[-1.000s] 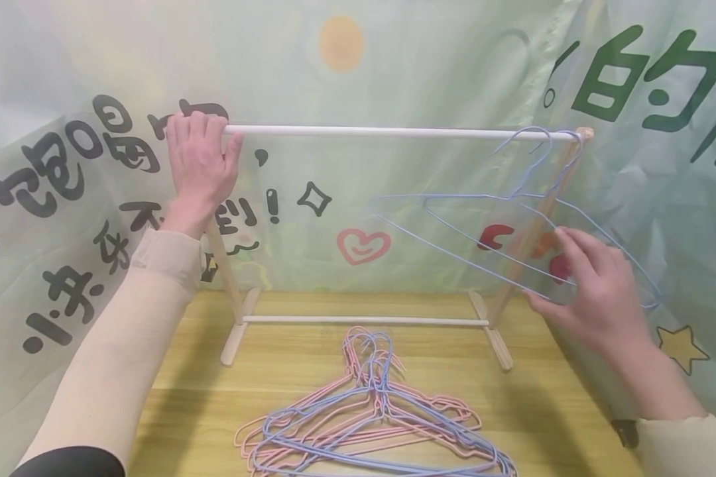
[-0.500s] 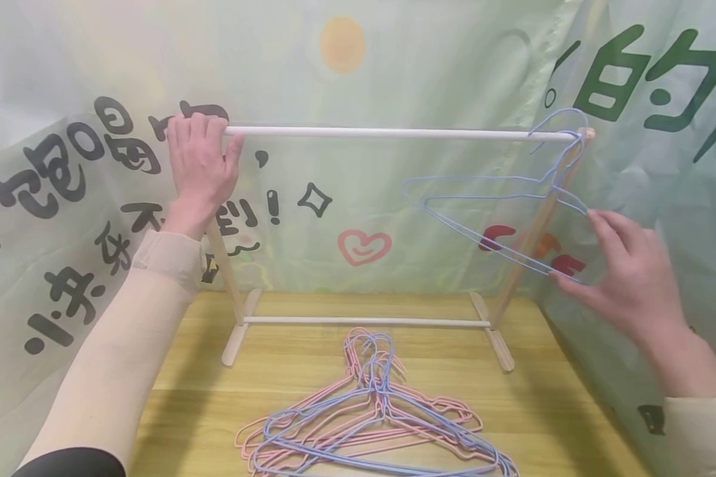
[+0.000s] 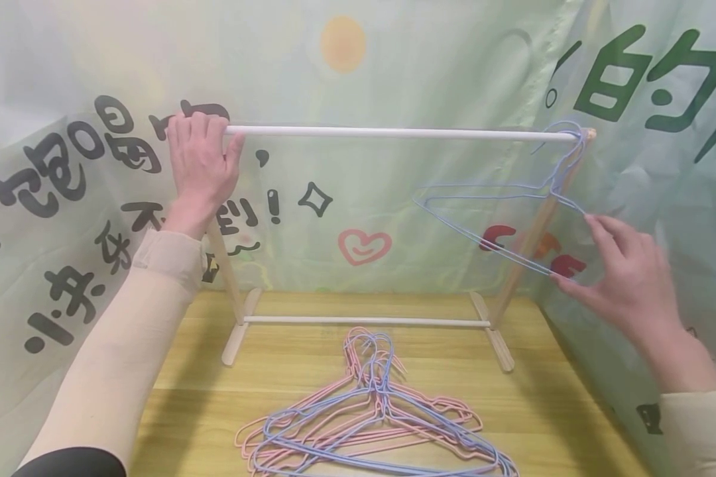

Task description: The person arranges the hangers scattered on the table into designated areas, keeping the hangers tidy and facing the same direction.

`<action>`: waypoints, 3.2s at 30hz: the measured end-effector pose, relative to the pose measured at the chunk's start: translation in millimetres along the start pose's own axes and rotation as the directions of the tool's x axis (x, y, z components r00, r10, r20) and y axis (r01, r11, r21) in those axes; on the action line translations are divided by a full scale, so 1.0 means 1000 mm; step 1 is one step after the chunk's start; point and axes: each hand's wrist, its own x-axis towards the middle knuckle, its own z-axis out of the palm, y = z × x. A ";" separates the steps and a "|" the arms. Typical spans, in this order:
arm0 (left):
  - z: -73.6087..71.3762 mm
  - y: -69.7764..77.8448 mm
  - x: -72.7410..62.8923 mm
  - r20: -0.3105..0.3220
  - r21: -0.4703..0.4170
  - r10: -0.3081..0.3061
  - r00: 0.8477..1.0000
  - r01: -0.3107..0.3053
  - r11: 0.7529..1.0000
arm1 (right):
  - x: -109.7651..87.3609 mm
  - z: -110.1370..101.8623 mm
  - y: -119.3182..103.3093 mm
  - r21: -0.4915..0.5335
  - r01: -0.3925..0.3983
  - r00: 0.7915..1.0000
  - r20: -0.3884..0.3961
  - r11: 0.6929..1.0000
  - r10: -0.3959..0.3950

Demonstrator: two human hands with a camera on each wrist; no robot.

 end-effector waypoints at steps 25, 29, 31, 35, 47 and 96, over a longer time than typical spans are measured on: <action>0.002 0.001 0.000 -0.009 0.006 -0.009 1.000 0.009 1.000 | -0.027 0.017 -0.005 -0.029 -0.149 0.989 -0.011 0.988 0.149; 0.001 0.002 0.001 -0.006 -0.003 -0.018 1.000 0.018 1.000 | -0.030 0.016 -0.014 0.013 -0.128 0.990 -0.055 0.992 0.128; 0.001 0.002 0.001 -0.004 0.002 -0.013 1.000 0.013 1.000 | -0.033 0.016 -0.020 0.040 -0.119 0.992 -0.045 0.992 0.121; 0.000 0.002 0.002 -0.002 0.007 -0.007 1.000 0.007 1.000 | -0.041 0.020 -0.037 0.121 -0.102 0.994 -0.035 0.987 0.107; -0.001 0.000 -0.002 0.026 -0.001 -0.049 0.998 0.049 0.999 | -0.071 0.043 -0.099 0.328 -0.015 1.000 0.015 0.944 0.011; -0.003 0.003 -0.002 0.021 -0.022 -0.043 0.999 0.044 0.999 | -0.172 0.077 -0.201 0.408 -0.104 0.745 0.637 0.907 -0.201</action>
